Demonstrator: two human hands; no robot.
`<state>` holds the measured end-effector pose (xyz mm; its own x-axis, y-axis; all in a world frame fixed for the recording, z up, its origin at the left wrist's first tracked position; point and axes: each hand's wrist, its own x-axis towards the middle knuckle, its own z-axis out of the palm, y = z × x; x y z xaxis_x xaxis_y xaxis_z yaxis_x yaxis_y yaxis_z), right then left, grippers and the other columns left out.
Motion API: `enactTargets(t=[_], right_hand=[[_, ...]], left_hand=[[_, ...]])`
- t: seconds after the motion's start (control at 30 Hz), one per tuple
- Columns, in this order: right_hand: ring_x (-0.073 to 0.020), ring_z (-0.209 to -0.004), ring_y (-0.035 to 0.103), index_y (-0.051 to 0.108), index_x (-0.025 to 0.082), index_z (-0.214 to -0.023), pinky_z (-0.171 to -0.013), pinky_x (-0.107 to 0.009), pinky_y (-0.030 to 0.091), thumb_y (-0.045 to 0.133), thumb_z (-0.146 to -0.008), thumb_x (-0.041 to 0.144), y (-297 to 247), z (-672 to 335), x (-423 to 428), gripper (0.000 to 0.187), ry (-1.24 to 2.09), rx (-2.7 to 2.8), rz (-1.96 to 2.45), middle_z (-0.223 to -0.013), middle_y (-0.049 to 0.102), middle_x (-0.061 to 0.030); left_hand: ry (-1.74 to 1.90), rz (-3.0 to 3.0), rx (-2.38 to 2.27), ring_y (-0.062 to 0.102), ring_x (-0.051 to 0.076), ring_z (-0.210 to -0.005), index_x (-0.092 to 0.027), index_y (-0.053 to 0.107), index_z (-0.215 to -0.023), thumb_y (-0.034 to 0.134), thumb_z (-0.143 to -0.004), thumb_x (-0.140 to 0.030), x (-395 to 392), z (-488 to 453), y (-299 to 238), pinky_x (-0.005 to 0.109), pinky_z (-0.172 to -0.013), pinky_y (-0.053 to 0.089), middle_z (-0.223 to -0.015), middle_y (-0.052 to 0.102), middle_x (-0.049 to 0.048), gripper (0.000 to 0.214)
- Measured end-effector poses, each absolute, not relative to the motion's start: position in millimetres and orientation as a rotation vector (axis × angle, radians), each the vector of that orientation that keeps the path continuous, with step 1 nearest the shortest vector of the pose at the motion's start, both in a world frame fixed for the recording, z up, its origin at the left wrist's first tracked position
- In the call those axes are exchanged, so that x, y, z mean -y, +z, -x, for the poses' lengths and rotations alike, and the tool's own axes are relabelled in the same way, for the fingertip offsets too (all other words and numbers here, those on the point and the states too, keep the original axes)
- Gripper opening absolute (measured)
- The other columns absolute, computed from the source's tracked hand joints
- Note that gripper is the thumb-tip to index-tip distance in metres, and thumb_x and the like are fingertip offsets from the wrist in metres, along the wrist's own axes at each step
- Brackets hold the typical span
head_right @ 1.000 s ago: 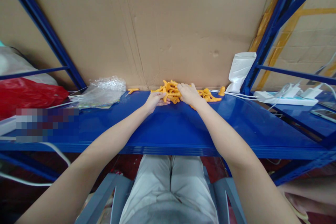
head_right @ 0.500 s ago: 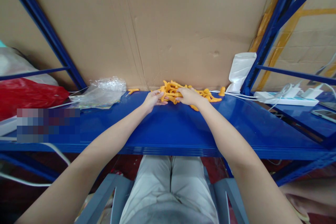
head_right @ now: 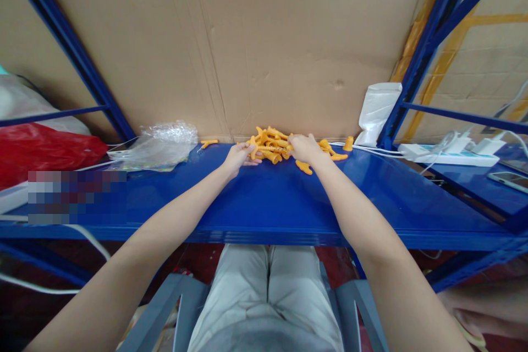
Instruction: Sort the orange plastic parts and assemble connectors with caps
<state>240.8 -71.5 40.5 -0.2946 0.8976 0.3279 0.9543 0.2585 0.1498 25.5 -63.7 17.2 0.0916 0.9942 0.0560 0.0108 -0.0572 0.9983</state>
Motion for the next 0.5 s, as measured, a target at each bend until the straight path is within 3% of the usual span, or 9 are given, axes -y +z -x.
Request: enactTargets(t=[0.23, 0.5], right_hand=[[-0.0343, -0.115, 0.06, 0.068, 0.016, -0.114, -0.096, -0.051, 0.043, 0.055, -0.09, 0.028, 50.7, -274.4, 66.9, 0.029, -0.523, 1.881, 1.824, -0.115, 0.071, -0.0173], [-0.0298, -0.112, 0.063, 0.066, 0.015, -0.115, -0.091, -0.039, 0.048, 0.064, -0.085, 0.024, 43.9, -356.9, 68.3, 0.031, -0.18, 1.096, 2.056, -0.118, 0.069, -0.0171]], left_hand=[[1.168, -1.305, -1.165, 0.069, 0.012, -0.051, -0.013, 0.059, -0.095, 0.058, -0.096, -0.025, 63.9, -26.4, 18.7, 0.026, -0.065, 0.06, -0.08, 0.076, 0.0079, 0.012], [1.186, -1.279, -1.171, 0.066, 0.01, -0.048, -0.014, 0.056, -0.088, 0.051, -0.098, -0.018, 68.4, -28.0, 21.8, 0.024, -0.061, 0.059, -0.075, 0.075, 0.0051, 0.012]])
